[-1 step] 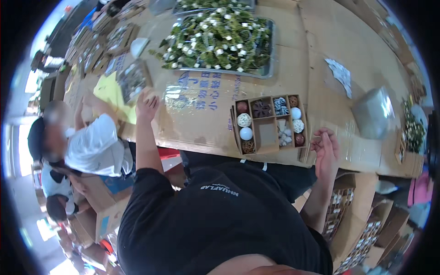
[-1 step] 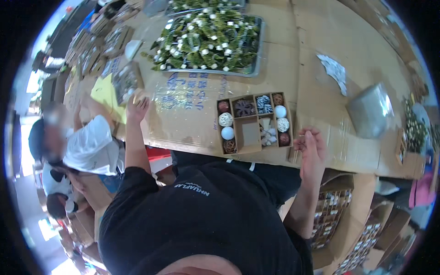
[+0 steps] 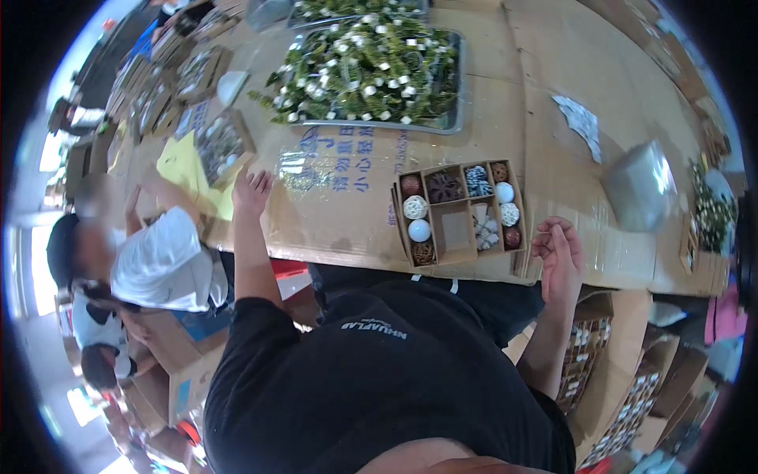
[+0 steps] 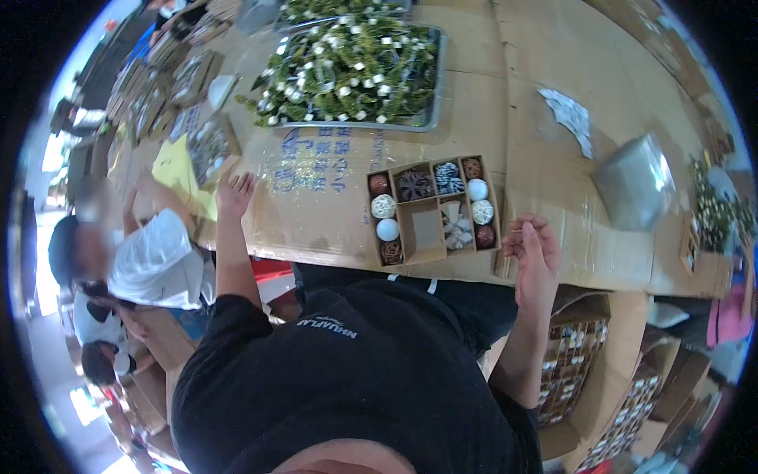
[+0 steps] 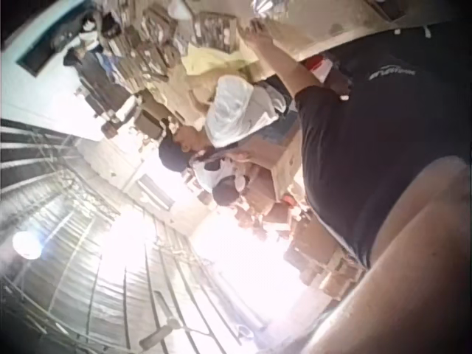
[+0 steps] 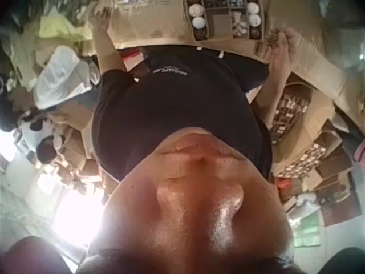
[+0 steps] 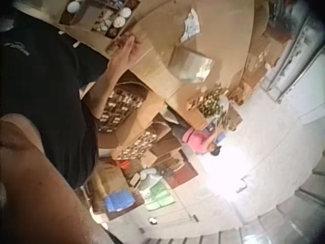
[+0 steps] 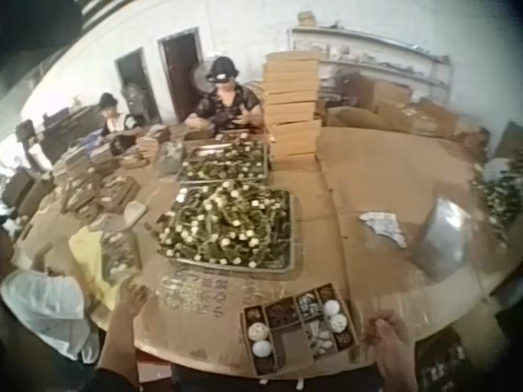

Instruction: Assembling and packaging decorative ornament kits by placing various items into partitioned boxes.

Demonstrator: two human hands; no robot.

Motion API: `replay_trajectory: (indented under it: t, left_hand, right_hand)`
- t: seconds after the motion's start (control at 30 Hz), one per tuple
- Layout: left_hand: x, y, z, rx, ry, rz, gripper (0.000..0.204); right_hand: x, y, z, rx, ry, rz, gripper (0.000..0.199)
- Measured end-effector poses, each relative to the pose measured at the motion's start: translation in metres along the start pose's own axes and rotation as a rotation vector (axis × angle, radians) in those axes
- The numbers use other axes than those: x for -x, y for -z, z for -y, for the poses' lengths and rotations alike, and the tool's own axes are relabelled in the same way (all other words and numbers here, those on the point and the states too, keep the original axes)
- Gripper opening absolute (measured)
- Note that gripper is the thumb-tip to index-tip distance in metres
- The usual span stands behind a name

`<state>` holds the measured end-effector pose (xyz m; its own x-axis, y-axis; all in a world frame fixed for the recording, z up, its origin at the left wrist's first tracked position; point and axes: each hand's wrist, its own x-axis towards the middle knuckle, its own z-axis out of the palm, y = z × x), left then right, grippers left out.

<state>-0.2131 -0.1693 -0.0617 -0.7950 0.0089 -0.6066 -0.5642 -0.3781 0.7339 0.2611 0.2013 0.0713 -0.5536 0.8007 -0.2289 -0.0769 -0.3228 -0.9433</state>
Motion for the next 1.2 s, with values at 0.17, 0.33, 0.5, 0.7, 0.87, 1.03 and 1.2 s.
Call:
replay_trajectory:
  t: [0.17,0.33,0.5,0.7,0.87,1.03,1.2]
  left_hand:
    - [0.052,-0.007,0.075,-0.569,-0.628,0.165,0.023]
    - [0.155,-0.031,0.136,-1.292,-1.134,0.750,0.016]
    - [0.153,-0.025,0.162,-1.362,-1.240,0.781,0.016]
    - [0.152,-0.026,0.157,-1.300,-1.188,0.830,0.009]
    - [0.151,-0.022,0.162,-1.280,-1.152,0.806,0.008]
    - [0.148,-0.018,0.163,-1.207,-1.173,0.771,0.008]
    - [0.149,-0.018,0.158,-1.198,-1.184,0.818,0.007]
  right_hand:
    - [-0.017,0.009,-0.004,-0.019,0.019,-0.038,0.019]
    - [-0.044,-0.007,0.025,0.103,0.095,-0.022,0.019]
    - [-0.085,-0.082,0.045,0.410,0.223,0.166,0.020]
    - [-0.188,-0.198,-0.005,1.167,0.589,0.434,0.028]
    - [-0.252,-0.222,-0.053,1.730,0.725,0.696,0.023]
    - [-0.276,-0.217,-0.041,1.286,0.777,0.704,0.018]
    - [-0.251,-0.219,0.033,0.499,0.153,0.603,0.022]
